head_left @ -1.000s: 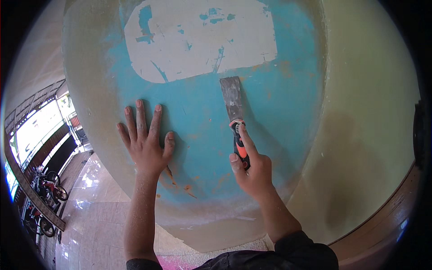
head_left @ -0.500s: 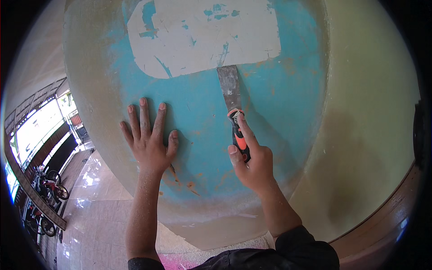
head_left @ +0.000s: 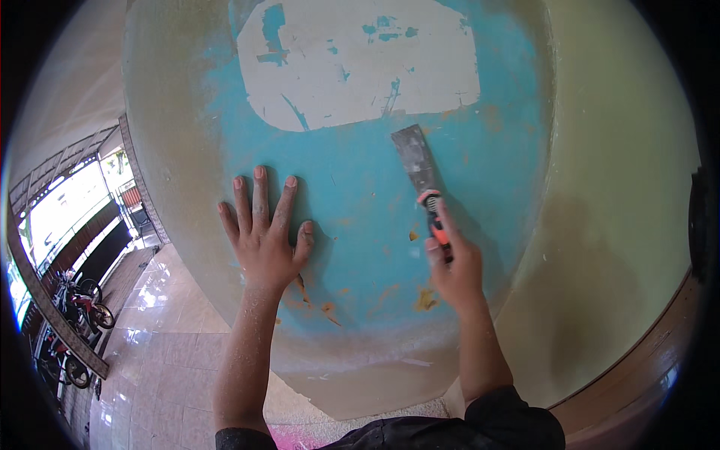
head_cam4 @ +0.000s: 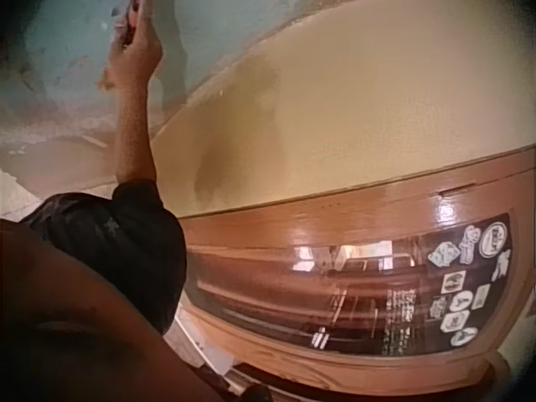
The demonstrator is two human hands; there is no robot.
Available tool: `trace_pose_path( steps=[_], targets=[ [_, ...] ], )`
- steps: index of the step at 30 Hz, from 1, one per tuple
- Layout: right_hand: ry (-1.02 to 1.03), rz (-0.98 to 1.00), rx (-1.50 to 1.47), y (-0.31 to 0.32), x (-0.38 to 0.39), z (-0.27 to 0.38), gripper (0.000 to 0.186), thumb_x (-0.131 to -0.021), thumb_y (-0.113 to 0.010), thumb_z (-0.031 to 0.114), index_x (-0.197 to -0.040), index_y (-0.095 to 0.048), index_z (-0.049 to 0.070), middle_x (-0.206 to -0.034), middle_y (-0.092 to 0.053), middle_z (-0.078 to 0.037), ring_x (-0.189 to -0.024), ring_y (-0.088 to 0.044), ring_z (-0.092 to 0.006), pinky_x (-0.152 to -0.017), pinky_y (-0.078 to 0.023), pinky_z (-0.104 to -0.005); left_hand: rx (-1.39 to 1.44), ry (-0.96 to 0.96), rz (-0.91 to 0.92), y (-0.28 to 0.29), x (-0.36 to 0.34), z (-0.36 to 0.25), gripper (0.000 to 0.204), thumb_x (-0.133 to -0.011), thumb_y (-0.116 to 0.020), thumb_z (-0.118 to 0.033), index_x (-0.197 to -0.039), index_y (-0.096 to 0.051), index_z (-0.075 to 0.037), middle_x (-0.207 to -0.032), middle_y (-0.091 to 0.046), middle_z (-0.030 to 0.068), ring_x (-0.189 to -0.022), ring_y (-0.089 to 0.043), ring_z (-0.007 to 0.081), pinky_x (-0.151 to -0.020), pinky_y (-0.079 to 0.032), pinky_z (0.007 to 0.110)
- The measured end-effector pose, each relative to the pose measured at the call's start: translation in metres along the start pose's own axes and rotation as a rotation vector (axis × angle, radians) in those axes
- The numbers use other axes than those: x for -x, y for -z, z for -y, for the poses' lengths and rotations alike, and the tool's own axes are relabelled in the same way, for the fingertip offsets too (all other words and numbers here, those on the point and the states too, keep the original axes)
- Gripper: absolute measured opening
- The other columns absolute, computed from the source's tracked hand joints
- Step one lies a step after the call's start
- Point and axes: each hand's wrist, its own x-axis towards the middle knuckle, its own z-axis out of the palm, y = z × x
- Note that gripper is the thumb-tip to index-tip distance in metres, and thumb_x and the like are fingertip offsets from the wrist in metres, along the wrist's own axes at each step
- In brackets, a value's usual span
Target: The person scrapes old paint or wallpaper from a wall using a putty knife.
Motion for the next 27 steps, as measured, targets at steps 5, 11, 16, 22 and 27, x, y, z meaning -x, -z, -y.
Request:
trace_pose_path(
  steps=[5, 11, 16, 22, 27],
  targets=[
    [0.067, -0.227, 0.166, 0.043, -0.016, -0.059, 0.049, -0.098, -0.059, 0.012, -0.146, -0.053, 0.015, -0.106, -0.065, -0.016, -0.093, -0.064, -0.0294, -0.084, -0.053, -0.0395, 0.003, 0.004, 0.006, -0.001, 0.0, 0.0, 0.06, -0.095, -0.049, -0.047, -0.15, -0.049, -0.023, -0.164, -0.029, 0.0141, -0.154, -0.018, 0.0391, -0.119, -0.009, 0.065],
    [0.008, -0.285, 0.266, 0.093, -0.057, -0.089, 0.048, -0.099, -0.053, 0.003, -0.144, -0.056, 0.018, -0.122, -0.052, -0.015, -0.11, -0.054, -0.0285, -0.094, -0.048, -0.0379, 0.048, 0.025, -0.018, -0.002, 0.0, -0.001, 0.063, -0.089, -0.057, -0.043, -0.15, -0.048, -0.03, -0.165, -0.029, 0.0095, -0.153, -0.02, 0.0375, -0.12, -0.007, 0.064],
    [0.089, -0.147, 0.216, 0.107, -0.089, -0.067, 0.047, -0.099, -0.055, 0.005, -0.142, -0.057, 0.024, -0.122, -0.049, -0.014, -0.108, -0.055, -0.0265, -0.091, -0.051, -0.0374, 0.002, 0.005, -0.02, -0.002, 0.0, 0.0, 0.061, -0.095, -0.048, -0.046, -0.152, -0.047, -0.023, -0.165, -0.028, 0.0129, -0.154, -0.017, 0.0383, -0.12, -0.008, 0.065],
    [0.16, -0.078, 0.273, 0.099, -0.1, -0.03, 0.045, -0.098, -0.058, 0.008, -0.138, -0.06, 0.029, -0.121, -0.051, -0.013, -0.105, -0.06, -0.0307, -0.09, -0.052, -0.0406, -0.003, 0.007, -0.014, 0.0, 0.002, -0.002, 0.063, -0.094, -0.051, -0.043, -0.152, -0.046, -0.023, -0.165, -0.027, 0.0134, -0.154, -0.017, 0.0389, -0.119, -0.008, 0.066],
    [0.225, -0.039, 0.335, 0.081, -0.099, -0.002, 0.046, -0.095, -0.06, 0.008, -0.137, -0.061, 0.028, -0.113, -0.055, -0.011, -0.101, -0.062, -0.0295, -0.087, -0.051, -0.0409, 0.038, 0.03, 0.035, 0.004, 0.002, -0.006, 0.066, -0.092, -0.056, -0.038, -0.155, -0.042, -0.023, -0.167, -0.022, 0.0136, -0.154, -0.014, 0.0404, -0.119, -0.007, 0.067]
  ],
)
